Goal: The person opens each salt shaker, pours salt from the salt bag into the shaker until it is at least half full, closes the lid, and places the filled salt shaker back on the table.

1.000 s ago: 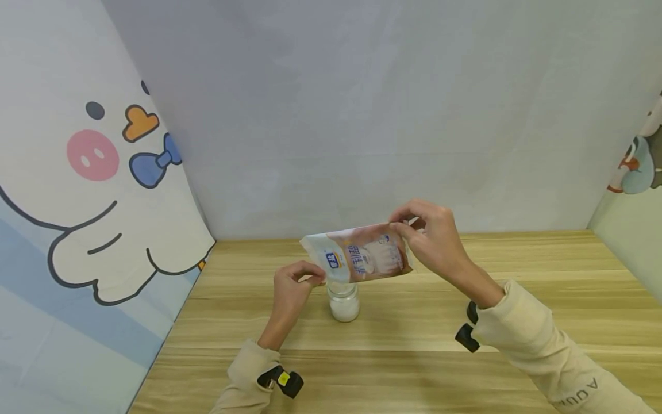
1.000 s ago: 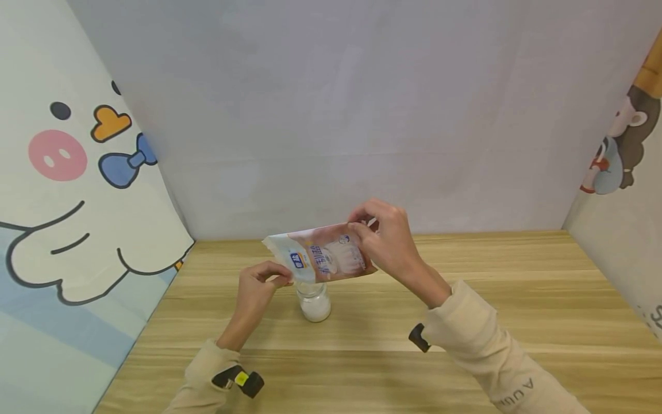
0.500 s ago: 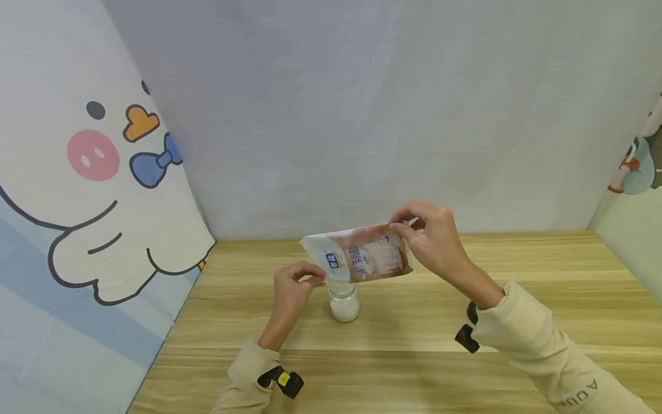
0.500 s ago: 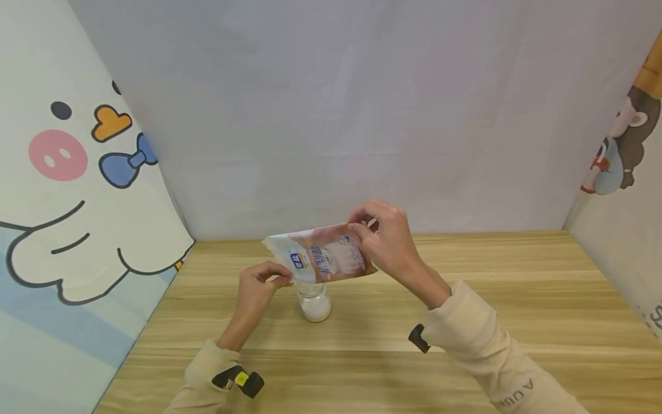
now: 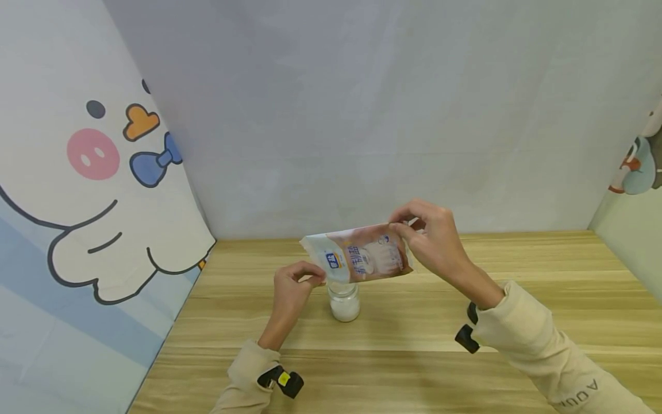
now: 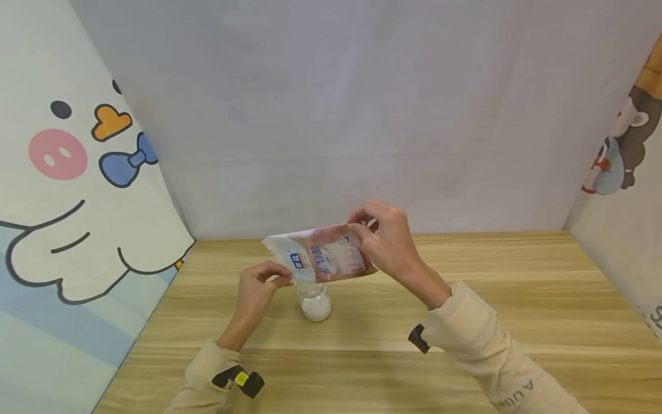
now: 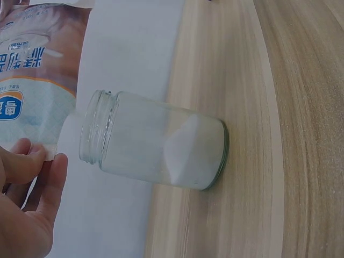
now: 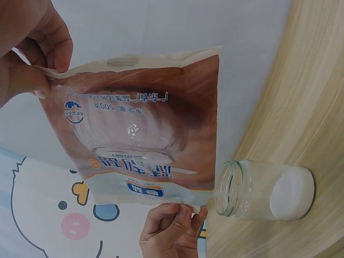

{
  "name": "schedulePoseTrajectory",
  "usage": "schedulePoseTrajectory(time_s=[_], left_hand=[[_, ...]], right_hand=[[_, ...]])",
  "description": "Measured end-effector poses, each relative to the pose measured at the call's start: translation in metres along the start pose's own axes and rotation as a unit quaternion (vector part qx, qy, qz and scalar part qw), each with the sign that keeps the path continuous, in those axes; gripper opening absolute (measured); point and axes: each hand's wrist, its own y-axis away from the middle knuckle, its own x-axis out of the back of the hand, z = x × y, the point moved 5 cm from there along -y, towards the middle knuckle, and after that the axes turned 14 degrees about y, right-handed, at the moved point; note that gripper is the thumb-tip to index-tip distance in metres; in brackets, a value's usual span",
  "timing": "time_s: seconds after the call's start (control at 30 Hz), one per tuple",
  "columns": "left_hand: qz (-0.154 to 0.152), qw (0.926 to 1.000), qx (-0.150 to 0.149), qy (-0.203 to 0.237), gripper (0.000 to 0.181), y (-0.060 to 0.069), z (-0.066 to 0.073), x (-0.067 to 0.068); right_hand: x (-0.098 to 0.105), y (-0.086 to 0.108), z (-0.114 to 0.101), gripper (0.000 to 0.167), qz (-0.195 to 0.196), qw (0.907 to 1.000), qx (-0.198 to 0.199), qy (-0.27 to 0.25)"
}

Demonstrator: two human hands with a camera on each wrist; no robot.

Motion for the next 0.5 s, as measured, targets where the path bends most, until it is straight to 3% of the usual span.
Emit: schedulePoseTrajectory(time_s=[0.5], left_hand=[[-0.004,1.0000,-0.005,-0.001,0.008,0.0012,0.0015,-0.0002]], right_hand=[[-0.0002,-0.0001,-0.0011,0.008,-0.005,1.0000,-0.004,0.006]])
